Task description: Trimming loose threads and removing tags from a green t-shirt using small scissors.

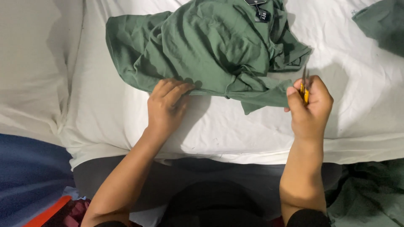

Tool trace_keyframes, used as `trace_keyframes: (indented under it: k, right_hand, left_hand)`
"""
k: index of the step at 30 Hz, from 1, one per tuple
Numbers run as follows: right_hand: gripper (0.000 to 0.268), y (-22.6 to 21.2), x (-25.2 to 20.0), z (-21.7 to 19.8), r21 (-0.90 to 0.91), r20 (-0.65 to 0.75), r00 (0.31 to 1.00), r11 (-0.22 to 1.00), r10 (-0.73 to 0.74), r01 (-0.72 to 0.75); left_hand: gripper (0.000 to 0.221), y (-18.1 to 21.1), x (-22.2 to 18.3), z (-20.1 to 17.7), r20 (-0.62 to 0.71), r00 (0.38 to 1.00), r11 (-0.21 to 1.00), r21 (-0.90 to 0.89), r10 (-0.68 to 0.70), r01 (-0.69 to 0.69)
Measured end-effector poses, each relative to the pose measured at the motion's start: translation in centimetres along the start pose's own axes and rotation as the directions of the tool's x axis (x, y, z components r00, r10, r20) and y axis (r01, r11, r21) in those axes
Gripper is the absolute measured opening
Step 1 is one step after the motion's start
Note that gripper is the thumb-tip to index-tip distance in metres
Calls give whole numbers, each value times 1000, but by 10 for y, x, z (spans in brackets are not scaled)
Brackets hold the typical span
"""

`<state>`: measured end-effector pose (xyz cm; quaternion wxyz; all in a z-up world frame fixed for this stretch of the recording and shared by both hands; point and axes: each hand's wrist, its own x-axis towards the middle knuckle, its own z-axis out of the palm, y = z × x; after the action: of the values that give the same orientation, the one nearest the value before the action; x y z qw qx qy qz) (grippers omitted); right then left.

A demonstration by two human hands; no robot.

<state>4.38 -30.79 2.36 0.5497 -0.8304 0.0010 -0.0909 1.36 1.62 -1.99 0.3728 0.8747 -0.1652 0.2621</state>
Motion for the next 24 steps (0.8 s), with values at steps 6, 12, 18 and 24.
trace_keyframes:
  k: [6, 12, 18, 24]
  right_hand:
    - [23, 13, 12, 17, -504, -59, 829, 733, -557, 457]
    - [20, -5, -15, 70, -103, 156, 805, 801, -573, 590]
    - [16, 17, -22, 97, -71, 254, 845, 863, -470, 500]
    - [13, 16, -37, 93, 438, 369, 929, 879, 13, -186]
  left_hand:
    - [9, 3, 3, 3, -101, 995, 993, -116, 6, -18]
    - [8, 7, 4, 5, -67, 998, 988, -150, 23, -33]
    - [9, 26, 9, -2, 13, 991, 924, -359, -133, 129]
    - [34, 29, 6, 3, 122, 983, 836, -518, -137, 180]
